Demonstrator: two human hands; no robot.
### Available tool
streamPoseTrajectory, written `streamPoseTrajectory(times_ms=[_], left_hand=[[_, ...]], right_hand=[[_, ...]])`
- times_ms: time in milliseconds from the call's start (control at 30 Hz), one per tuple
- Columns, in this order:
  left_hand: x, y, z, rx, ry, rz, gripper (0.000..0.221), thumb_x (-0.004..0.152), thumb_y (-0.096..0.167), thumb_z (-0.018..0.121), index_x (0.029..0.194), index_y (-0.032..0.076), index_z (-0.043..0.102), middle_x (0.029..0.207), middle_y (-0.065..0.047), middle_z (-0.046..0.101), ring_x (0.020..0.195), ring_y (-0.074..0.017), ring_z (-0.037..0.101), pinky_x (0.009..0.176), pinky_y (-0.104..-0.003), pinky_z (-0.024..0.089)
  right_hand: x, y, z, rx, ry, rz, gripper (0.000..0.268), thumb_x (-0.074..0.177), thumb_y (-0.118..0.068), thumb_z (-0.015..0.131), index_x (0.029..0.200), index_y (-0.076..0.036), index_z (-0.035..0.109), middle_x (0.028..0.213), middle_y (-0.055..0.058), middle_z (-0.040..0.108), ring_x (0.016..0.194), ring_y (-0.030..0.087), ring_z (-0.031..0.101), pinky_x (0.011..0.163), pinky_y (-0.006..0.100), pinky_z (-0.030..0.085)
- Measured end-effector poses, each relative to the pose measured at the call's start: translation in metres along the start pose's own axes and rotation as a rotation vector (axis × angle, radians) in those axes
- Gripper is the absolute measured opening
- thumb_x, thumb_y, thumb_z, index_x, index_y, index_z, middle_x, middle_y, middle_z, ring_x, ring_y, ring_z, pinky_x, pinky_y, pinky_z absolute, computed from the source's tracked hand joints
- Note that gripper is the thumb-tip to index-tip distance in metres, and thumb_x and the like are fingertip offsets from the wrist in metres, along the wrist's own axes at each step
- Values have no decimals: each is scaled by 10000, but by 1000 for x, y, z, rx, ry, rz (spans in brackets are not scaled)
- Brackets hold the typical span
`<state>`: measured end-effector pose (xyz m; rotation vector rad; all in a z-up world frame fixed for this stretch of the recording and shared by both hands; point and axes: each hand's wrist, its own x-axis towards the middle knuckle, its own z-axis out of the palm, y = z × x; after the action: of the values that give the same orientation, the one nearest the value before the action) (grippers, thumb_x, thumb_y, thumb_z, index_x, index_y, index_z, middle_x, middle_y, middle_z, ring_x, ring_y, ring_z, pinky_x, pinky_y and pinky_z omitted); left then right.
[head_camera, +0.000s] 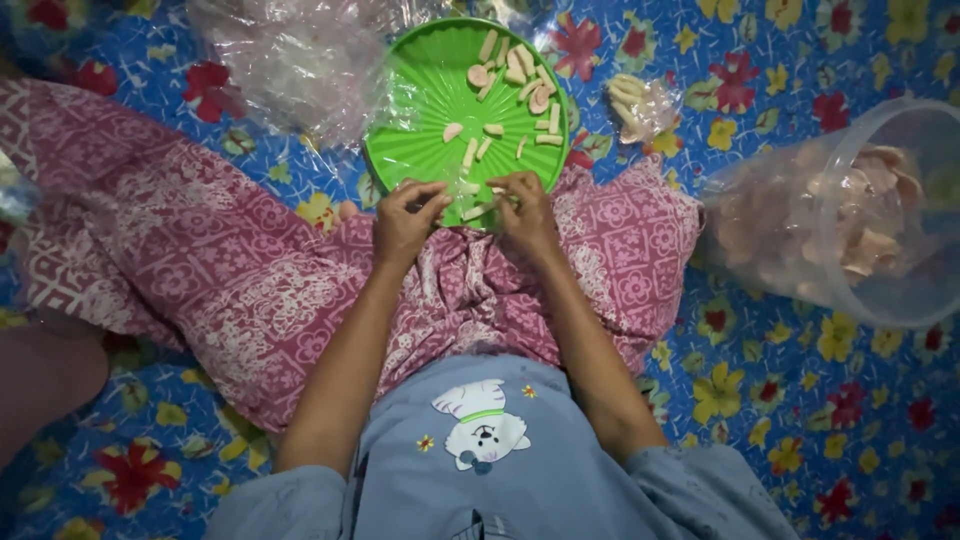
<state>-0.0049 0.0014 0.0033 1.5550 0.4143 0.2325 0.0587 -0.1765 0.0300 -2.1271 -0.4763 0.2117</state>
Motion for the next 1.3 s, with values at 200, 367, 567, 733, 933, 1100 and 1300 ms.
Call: streamPoseTrajectory(times_ms=[200,367,567,733,933,1100,1300], left_hand=[[1,-10,-1,-15,-10,-41,231,747,122,789,958,91,700,815,-77,634,621,-157,648,498,-224,566],[1,-11,-1,-55,-17,-44,235,749,90,776,969,72,696,808,-96,632,616,-165,643,487,-221,566],[-1,-8,-1,13,-2,-5,242,739,82,773,971,96,703,783,-89,618,609,-152,630,481,-214,567],[0,-23,1,176,-42,106,245,745,141,784,980,159,716,794,-64,629,724,-182,629,617,-283,528],[4,-43,2,192,-71,160,272,716,175,806,972,216,723,799,-26,667,827,-179,630,768,-292,495],[3,-35,2,151,-91,205,251,713,167,804,949,206,730,914,-29,690,962,-221,619,870,-327,464],[5,-30,4,119,-74,180,298,699,126,810,975,196,721,880,-29,698,888,-192,645,798,-283,491]], right_hand=[[-1,18,9,-235,-120,-115,213,734,-87,689,939,-143,678,983,142,535,913,372,552,807,438,482],[-3,52,19,-290,-52,-148,119,796,-130,650,915,-132,656,911,112,551,875,330,567,794,404,472],[-8,-21,-8,-67,-11,2,162,865,-95,592,1021,-58,613,908,178,558,867,385,599,722,441,514],[-4,23,4,-41,-24,-48,188,851,-119,651,1037,-94,635,919,135,566,879,337,611,711,387,529],[-5,34,11,-7,-35,-120,202,813,-125,699,1013,-145,684,894,110,552,812,301,605,678,377,521],[-6,36,16,65,-6,-102,207,783,-160,732,988,-176,712,889,98,570,777,281,605,665,379,522],[-6,12,17,276,65,118,225,734,-129,761,954,-130,715,882,87,646,809,211,630,703,307,527]])
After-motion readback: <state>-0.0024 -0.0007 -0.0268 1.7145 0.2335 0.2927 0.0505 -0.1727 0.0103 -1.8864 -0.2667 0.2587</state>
